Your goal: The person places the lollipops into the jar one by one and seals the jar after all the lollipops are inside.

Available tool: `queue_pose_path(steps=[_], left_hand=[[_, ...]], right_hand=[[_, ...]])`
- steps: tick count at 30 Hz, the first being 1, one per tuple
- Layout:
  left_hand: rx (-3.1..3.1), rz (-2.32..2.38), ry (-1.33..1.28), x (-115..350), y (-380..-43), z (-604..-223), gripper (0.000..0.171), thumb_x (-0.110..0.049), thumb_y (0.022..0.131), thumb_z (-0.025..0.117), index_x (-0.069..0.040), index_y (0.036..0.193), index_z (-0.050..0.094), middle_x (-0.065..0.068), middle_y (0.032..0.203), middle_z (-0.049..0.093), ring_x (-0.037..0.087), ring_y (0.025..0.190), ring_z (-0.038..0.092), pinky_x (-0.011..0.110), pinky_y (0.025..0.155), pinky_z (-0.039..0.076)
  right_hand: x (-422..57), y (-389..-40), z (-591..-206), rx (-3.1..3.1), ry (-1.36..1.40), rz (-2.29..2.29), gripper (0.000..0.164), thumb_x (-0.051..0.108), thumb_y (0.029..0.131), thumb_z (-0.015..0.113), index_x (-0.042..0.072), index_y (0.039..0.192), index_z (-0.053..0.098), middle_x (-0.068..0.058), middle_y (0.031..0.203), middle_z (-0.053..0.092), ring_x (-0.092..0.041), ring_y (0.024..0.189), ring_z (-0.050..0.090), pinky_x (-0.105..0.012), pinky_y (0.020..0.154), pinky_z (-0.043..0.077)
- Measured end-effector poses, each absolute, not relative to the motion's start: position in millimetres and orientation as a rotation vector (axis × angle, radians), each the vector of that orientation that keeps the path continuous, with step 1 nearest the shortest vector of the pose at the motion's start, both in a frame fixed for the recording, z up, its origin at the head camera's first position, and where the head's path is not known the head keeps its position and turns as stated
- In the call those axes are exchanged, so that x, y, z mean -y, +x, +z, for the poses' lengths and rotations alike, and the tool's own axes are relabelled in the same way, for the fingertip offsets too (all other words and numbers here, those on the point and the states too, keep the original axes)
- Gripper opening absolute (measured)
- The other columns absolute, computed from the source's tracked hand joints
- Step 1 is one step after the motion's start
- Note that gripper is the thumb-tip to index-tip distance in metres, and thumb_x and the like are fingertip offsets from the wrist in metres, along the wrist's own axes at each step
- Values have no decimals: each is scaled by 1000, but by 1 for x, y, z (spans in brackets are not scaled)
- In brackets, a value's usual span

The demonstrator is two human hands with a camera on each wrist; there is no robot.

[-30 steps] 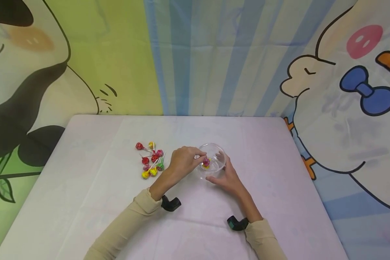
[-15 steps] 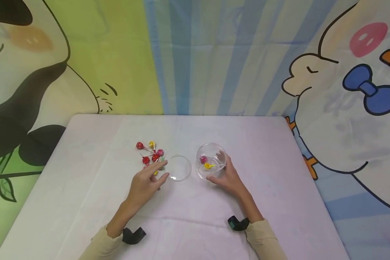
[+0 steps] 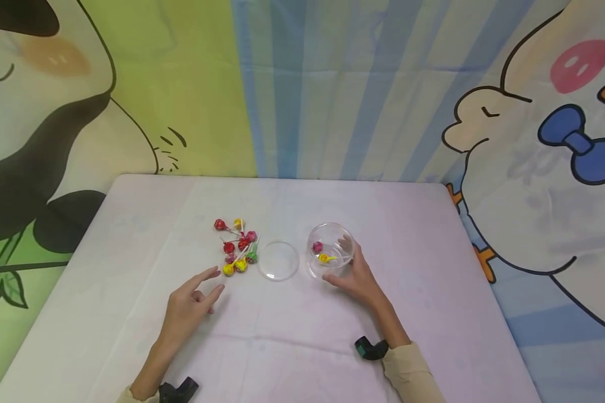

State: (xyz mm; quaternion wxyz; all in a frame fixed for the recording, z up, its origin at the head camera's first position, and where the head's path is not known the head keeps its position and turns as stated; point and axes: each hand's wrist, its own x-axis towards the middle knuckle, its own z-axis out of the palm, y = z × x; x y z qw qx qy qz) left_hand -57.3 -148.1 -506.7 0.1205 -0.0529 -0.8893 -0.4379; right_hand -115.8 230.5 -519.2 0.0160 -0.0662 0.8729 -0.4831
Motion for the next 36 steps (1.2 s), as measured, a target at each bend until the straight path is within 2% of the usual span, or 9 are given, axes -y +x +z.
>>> queue_pose_path(steps=[17, 21, 23, 27, 30, 34, 36], left_hand=[[2572, -1094, -257, 147, -83, -488, 49, -14, 78, 81, -12, 124, 65, 5, 112, 72, -5, 44, 46, 17, 40, 35], [2552, -973, -331, 145, -95, -484, 51, -14, 77, 82, -15, 125, 66, 4, 113, 71, -2, 47, 47, 16, 43, 37], [2551, -910, -371, 143, -100, -483, 51, -14, 76, 82, -17, 125, 66, 3, 113, 71, 0, 48, 48, 15, 44, 38], [2559, -772, -427, 144, -104, -482, 41, -14, 74, 83, -15, 114, 72, 3, 101, 74, 6, 53, 58, 16, 46, 42], [2573, -684, -421, 148, -104, -483, 33, -12, 73, 84, -11, 105, 76, 4, 92, 76, 14, 64, 69, 20, 52, 50], [2577, -614, -384, 155, -104, -483, 26, -12, 74, 84, -9, 98, 76, 7, 90, 77, 20, 73, 73, 24, 54, 52], [2588, -594, -361, 160, -105, -483, 21, -11, 74, 83, -9, 94, 76, 7, 87, 76, 21, 69, 72, 24, 50, 50]], right_hand=[[-232, -117, -521, -2700, -242, -1542, 105, 18, 70, 87, 15, 150, 20, -12, 151, 41, -34, 140, 36, -57, 114, 26], [-229, -116, -515, -2684, -217, -1526, 104, 14, 71, 85, 10, 150, 18, -17, 151, 40, -38, 141, 34, -59, 114, 25], [-229, -116, -515, -2691, -218, -1519, 104, 15, 71, 85, 11, 150, 18, -16, 151, 40, -37, 141, 34, -59, 114, 25], [-230, -116, -518, -2709, -238, -1515, 103, 21, 71, 86, 14, 150, 20, -13, 150, 41, -34, 140, 36, -59, 114, 26], [-232, -118, -523, -2706, -230, -1513, 104, 23, 71, 87, 18, 150, 19, -11, 151, 41, -33, 141, 35, -59, 114, 26], [-232, -119, -522, -2717, -207, -1489, 104, 21, 71, 86, 16, 150, 19, -12, 151, 41, -32, 141, 36, -58, 115, 26], [-232, -119, -521, -2714, -193, -1484, 103, 18, 71, 86, 14, 150, 19, -14, 151, 41, -34, 141, 35, -59, 115, 25]])
